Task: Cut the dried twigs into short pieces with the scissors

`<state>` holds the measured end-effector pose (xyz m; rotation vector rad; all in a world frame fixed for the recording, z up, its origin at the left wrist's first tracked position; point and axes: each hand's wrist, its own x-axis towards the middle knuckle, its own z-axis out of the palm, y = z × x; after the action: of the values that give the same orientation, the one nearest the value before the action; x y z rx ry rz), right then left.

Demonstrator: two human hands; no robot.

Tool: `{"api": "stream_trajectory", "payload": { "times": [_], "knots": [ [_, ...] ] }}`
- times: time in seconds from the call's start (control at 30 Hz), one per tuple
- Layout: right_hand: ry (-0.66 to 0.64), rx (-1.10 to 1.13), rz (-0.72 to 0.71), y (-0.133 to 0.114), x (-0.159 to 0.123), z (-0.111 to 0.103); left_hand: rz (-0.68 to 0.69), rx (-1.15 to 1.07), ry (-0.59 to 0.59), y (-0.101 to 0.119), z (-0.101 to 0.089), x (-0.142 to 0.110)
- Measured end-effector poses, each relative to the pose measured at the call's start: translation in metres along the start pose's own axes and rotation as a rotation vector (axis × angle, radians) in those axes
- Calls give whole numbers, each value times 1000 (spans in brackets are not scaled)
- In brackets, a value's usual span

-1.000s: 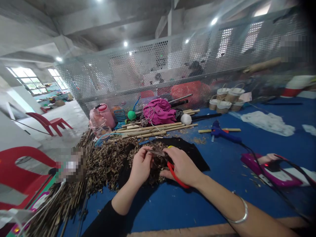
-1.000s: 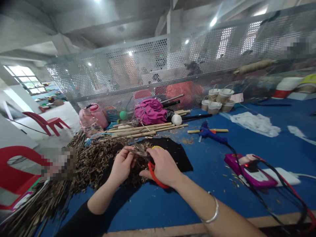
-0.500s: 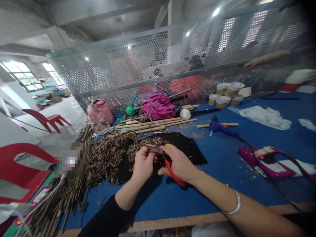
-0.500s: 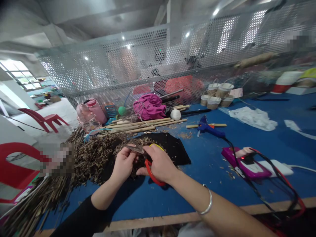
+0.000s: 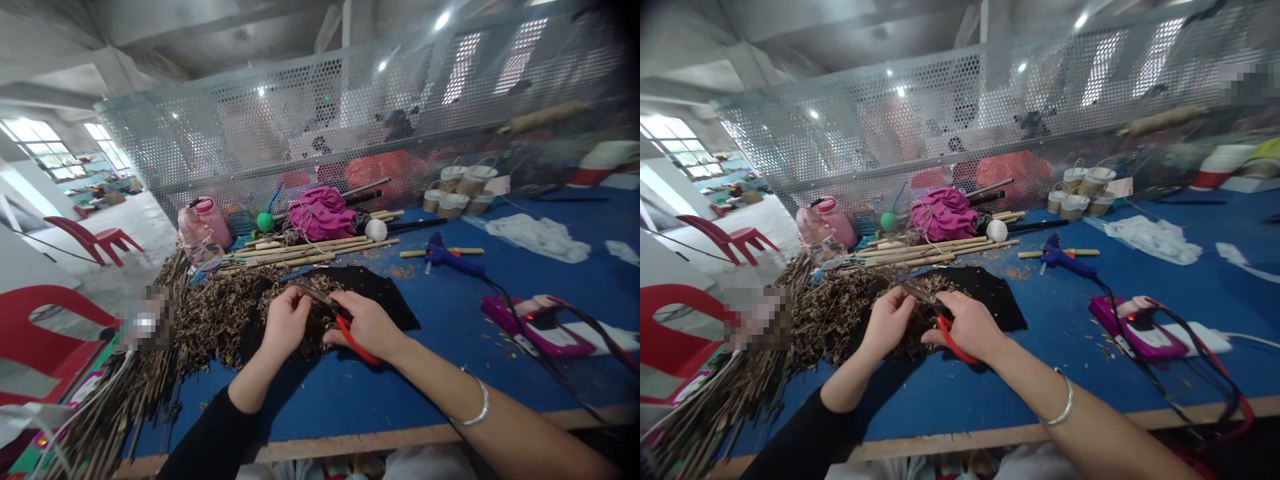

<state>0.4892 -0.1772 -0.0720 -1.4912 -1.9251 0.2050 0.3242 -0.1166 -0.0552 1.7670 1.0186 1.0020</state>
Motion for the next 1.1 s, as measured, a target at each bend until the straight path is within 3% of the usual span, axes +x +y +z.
{"api": "stream_trajectory", "payload": {
  "times": [0.2,0.37,0.47,0.57,0.73,1.1],
  "knots": [
    [20,-98,15,11,2,-18,27,354,63,2,-42,9],
    [63,-80,66,22,4,-22,-2,736,-118,12,-66,-28],
    [81,-65,71,24,4,-20,-61,844,-191,5,-64,-49],
    [75,-56,72,23,4,-19,-57,856,-235,-8,-57,-54],
    [72,-59,88,22,5,-18,-20,867,-250,-18,-51,-40],
    [52,-53,99,27,5,-16,105,896,-210,-15,-54,-5]
  ]
}}
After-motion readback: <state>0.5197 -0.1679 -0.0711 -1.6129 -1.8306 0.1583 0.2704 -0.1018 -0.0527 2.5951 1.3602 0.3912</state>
